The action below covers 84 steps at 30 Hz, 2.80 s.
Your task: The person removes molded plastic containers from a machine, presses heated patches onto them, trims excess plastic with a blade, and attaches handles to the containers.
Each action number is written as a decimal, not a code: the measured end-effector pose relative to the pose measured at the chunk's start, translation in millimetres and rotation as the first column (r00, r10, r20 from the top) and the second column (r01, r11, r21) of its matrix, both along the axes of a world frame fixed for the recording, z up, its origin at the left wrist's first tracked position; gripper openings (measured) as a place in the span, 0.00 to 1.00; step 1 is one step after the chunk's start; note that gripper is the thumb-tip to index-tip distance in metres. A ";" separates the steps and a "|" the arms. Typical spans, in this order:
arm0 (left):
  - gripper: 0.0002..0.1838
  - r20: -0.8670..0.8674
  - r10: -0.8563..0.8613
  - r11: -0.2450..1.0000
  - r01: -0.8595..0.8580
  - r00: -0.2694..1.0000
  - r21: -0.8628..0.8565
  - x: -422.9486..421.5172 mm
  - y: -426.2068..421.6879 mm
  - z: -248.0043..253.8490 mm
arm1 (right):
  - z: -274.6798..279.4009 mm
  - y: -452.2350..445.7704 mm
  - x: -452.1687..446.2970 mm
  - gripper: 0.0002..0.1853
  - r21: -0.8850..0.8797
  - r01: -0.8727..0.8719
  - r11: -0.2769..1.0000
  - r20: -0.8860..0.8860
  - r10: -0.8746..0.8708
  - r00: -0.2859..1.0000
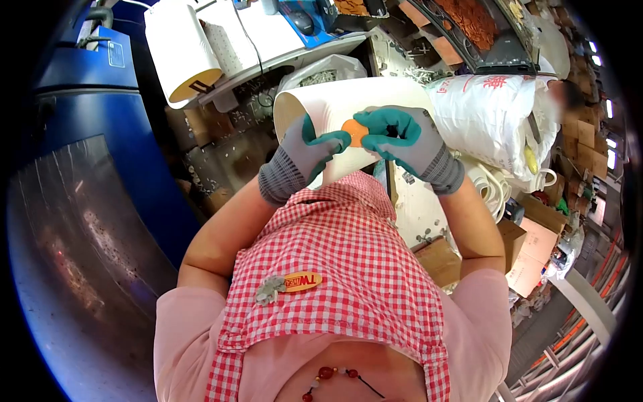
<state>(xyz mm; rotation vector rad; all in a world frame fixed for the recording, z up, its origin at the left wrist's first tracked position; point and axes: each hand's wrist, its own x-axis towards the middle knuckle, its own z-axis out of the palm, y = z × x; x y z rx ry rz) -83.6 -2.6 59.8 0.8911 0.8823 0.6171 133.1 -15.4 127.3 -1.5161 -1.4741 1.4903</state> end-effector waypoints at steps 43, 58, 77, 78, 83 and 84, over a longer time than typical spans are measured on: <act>0.18 -0.046 0.264 0.964 -0.264 0.963 0.016 51.0 4.0 13.9 | -70.1 -126.6 511.7 0.18 0.408 0.196 0.892 0.886 -0.335 -0.321; 0.06 -0.504 0.193 0.877 0.083 0.842 0.473 91.1 -30.6 44.6 | 60.4 -106.9 351.2 0.20 0.327 0.558 0.763 0.411 -0.646 0.643; 0.11 -0.445 -0.017 0.821 0.266 0.895 0.504 -22.7 -51.4 44.6 | 10.2 -119.8 14.2 0.18 0.400 -0.088 0.912 0.282 -0.031 0.959; 0.11 -0.396 -0.035 0.884 0.213 0.918 0.416 -20.8 -52.5 46.3 | 15.4 -118.8 15.0 0.19 0.411 -0.105 0.905 0.299 -0.025 0.954; 0.16 -0.477 -0.039 0.879 0.257 0.878 0.401 -5.9 -55.4 52.1 | 48.4 -114.6 25.3 0.22 0.405 -0.491 0.771 0.729 0.052 0.683; 0.17 -0.413 -0.067 0.971 0.154 0.908 0.182 1.6 -58.3 55.8 | 52.1 -115.9 19.1 0.22 0.405 -0.492 0.771 0.729 0.053 0.682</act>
